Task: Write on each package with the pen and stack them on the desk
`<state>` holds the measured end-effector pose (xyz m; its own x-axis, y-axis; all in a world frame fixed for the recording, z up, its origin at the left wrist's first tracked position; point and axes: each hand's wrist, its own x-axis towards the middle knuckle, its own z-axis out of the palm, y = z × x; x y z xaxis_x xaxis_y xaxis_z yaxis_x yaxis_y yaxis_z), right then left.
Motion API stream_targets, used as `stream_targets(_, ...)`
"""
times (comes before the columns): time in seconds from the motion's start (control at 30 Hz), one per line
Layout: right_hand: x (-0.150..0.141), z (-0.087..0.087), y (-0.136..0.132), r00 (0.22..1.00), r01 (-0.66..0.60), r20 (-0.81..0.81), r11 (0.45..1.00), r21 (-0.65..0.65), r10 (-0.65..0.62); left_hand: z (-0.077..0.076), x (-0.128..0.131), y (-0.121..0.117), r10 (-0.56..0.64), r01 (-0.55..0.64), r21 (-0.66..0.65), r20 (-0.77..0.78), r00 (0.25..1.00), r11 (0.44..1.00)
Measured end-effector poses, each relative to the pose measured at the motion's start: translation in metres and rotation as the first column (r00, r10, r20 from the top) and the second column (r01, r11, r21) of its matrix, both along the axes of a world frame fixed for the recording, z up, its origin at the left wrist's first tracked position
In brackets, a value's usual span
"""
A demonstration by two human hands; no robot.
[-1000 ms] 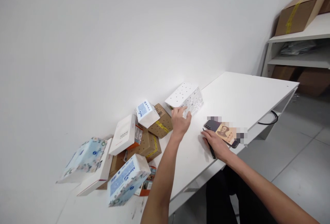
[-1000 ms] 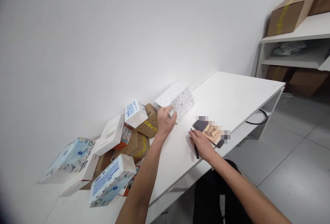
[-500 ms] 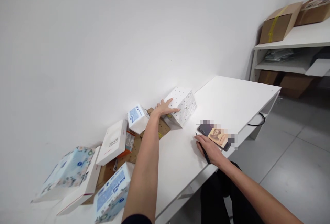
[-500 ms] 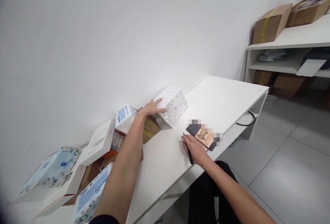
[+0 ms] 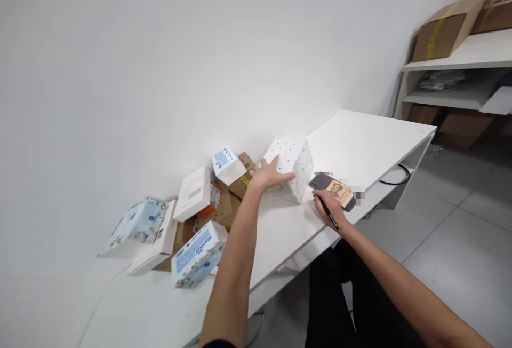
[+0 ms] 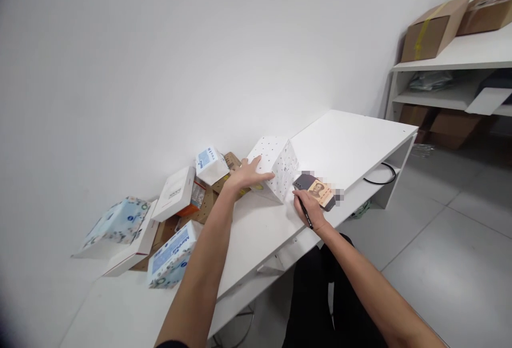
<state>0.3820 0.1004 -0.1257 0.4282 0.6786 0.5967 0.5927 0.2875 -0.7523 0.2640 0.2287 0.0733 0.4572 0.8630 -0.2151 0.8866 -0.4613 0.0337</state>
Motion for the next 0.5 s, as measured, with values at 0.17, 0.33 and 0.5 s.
stream_targets(0.17,0.0,-0.003,-0.002,0.994,0.037,-0.103,0.998,-0.058,-0.043,-0.002,-0.066,-0.056,0.01,-0.012,0.035,0.056,0.998,0.999)
stream_targets(0.33,-0.007,0.006,-0.003,0.973,0.021,-0.224,0.99,-0.14,-0.053,0.0,-0.135,-0.087,-0.082,0.085,-0.022,0.114,0.99,0.996)
stream_targets(0.5,-0.034,0.036,-0.012,0.919,0.037,-0.383,0.986,-0.161,-0.097,-0.017,-0.182,-0.109,-0.079,0.118,-0.057,0.46,0.884,0.991)
